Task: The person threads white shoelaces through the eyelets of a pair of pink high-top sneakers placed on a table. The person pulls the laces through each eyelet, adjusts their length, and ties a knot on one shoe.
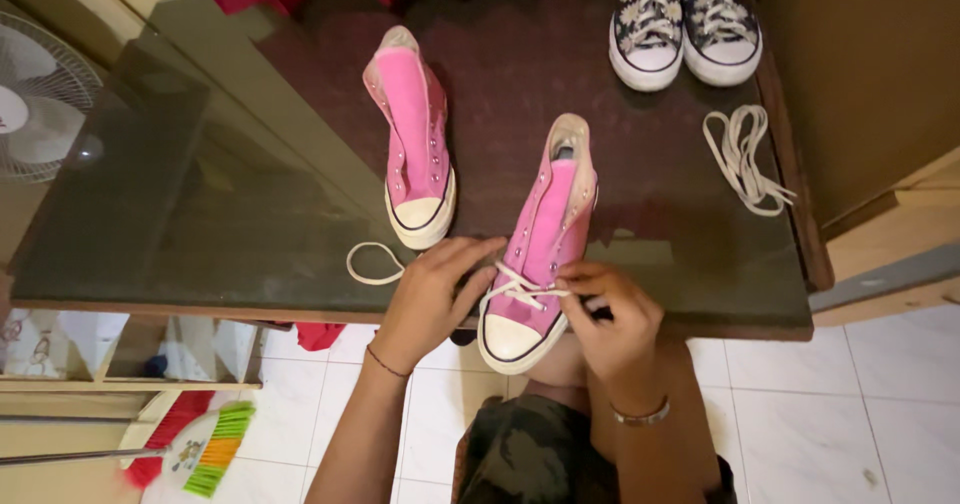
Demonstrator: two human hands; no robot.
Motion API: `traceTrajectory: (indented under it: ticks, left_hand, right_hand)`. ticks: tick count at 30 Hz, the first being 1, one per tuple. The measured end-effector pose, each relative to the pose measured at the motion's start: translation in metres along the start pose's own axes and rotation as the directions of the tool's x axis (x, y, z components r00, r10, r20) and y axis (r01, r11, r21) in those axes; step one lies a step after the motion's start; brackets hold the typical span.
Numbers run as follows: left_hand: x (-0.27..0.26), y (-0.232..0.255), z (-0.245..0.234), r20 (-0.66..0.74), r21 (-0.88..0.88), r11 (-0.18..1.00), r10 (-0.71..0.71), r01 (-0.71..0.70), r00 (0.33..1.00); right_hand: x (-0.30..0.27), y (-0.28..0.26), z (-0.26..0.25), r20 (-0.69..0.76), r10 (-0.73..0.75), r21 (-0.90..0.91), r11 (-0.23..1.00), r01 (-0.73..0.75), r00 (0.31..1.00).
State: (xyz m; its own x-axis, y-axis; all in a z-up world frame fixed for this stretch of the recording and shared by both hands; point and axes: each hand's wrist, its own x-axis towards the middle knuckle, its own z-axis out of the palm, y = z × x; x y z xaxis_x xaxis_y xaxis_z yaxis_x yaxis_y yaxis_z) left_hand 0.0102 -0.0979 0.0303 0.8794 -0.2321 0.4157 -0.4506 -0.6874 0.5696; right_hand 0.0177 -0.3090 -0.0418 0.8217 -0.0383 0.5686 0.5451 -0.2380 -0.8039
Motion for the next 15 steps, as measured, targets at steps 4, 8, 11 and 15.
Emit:
traceTrajectory:
  ticks: [4,8,11,15]
  left_hand:
    - [0.003,0.001,0.002,0.001,-0.078,0.997,0.016,-0.016,1.000]
    - [0.004,-0.004,0.006,0.000,-0.082,0.995,0.054,-0.054,0.999]
    - [0.003,-0.007,0.008,0.018,-0.147,0.989,-0.013,0.015,1.000]
    - [0.001,-0.012,0.012,0.043,-0.201,0.970,-0.134,0.140,0.990]
  right_hand:
    - [0.002,0.005,0.002,0.019,-0.013,0.002,1.000,0.013,1.000]
    - [0.001,0.010,-0.005,0.106,-0.013,0.003,1.000,0.012,0.994]
    - [0.005,0.011,-0.014,0.221,0.011,0.049,0.999,-0.023,0.975]
    - [0.012,0.009,-0.021,0.299,0.029,0.095,0.994,-0.061,0.954]
